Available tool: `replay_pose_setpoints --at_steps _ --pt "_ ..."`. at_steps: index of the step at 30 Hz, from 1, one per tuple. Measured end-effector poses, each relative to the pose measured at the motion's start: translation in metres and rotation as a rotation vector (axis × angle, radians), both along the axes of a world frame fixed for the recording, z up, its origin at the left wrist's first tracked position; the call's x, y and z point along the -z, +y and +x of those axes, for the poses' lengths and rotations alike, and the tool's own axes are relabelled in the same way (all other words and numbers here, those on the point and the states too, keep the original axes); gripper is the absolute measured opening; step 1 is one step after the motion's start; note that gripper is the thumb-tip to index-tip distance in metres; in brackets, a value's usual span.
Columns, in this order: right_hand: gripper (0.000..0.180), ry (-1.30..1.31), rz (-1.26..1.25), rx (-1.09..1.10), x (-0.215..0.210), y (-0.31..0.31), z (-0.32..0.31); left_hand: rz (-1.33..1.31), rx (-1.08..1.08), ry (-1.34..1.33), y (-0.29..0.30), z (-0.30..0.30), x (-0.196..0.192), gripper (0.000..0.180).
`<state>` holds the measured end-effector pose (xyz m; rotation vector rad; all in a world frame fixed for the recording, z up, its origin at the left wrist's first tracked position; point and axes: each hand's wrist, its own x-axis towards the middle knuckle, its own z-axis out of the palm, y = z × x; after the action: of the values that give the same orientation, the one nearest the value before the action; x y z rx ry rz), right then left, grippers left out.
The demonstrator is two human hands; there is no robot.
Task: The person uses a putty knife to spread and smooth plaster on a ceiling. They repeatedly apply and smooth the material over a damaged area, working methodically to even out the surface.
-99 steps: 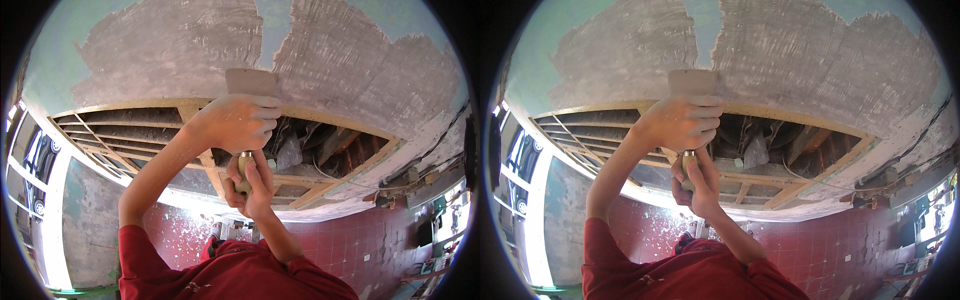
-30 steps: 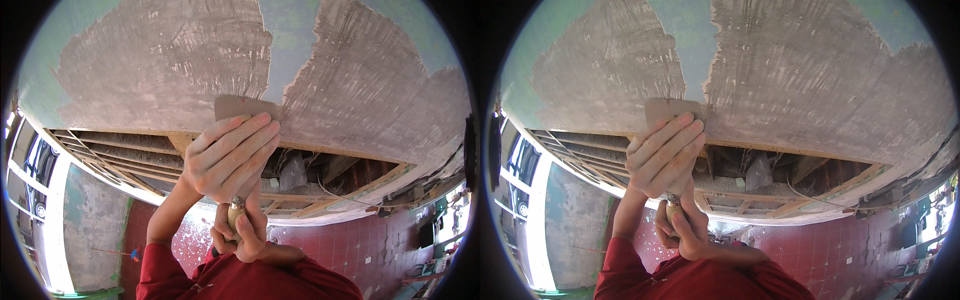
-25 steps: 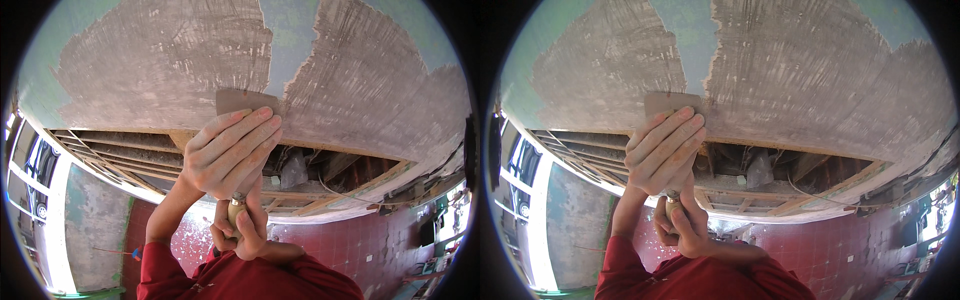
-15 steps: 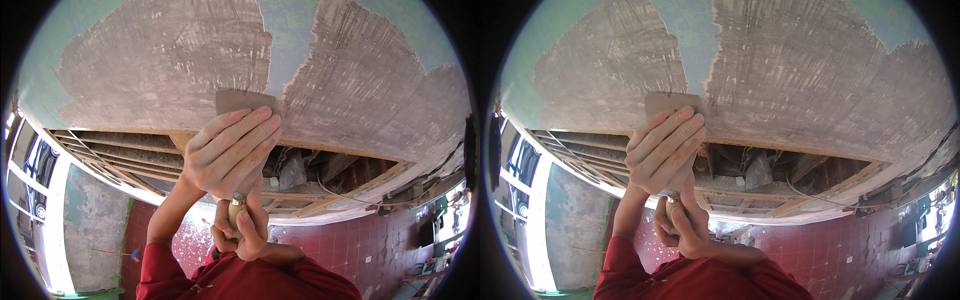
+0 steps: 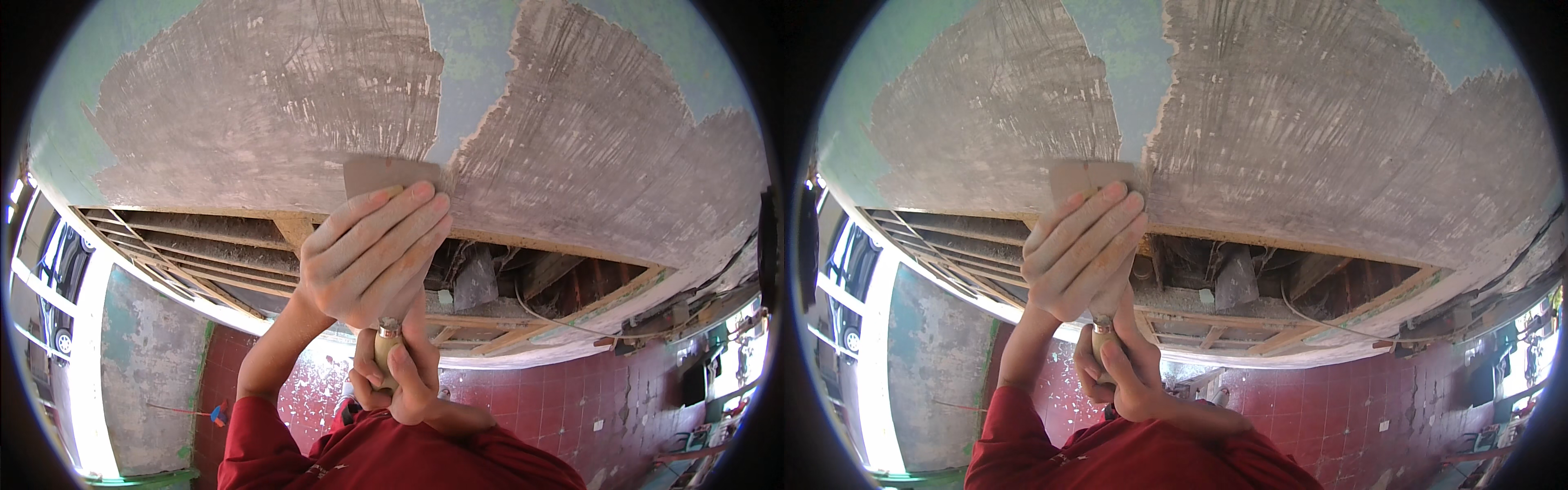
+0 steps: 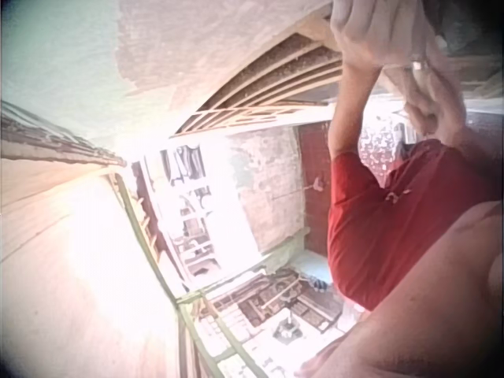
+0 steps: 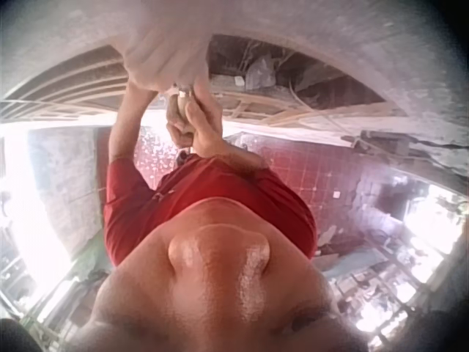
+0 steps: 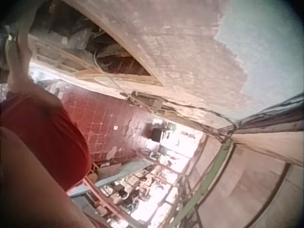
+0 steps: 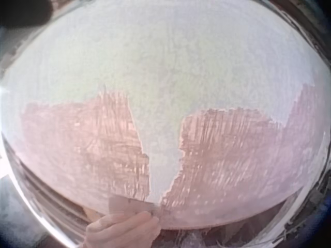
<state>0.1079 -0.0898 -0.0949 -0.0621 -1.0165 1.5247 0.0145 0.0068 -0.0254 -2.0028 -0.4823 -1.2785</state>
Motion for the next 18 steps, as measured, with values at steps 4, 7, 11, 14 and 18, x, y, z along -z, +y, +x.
replay_pose_setpoints --at_steps 4,7,11,14,18 --pt "0.064 -0.011 0.039 0.012 -0.001 0.003 0.001 0.017 0.013 -0.016 0.002 0.002 -0.002 0.026" --pt "0.063 -0.005 0.084 0.016 -0.011 0.01 0.001 0.004 0.04 -0.029 0.004 0.004 -0.013 0.026" --pt "0.064 0.006 0.04 0.025 -0.003 0.004 0.0 -0.026 0.021 -0.027 0.0 0.004 -0.007 0.027" --pt "0.064 -0.004 0.033 0.045 -0.005 0.005 0.001 -0.013 0.004 -0.025 0.0 0.006 -0.009 0.027" --pt "0.064 0.01 0.027 0.074 -0.021 0.006 -0.003 0.013 0.014 -0.043 0.004 0.007 -0.019 0.027"
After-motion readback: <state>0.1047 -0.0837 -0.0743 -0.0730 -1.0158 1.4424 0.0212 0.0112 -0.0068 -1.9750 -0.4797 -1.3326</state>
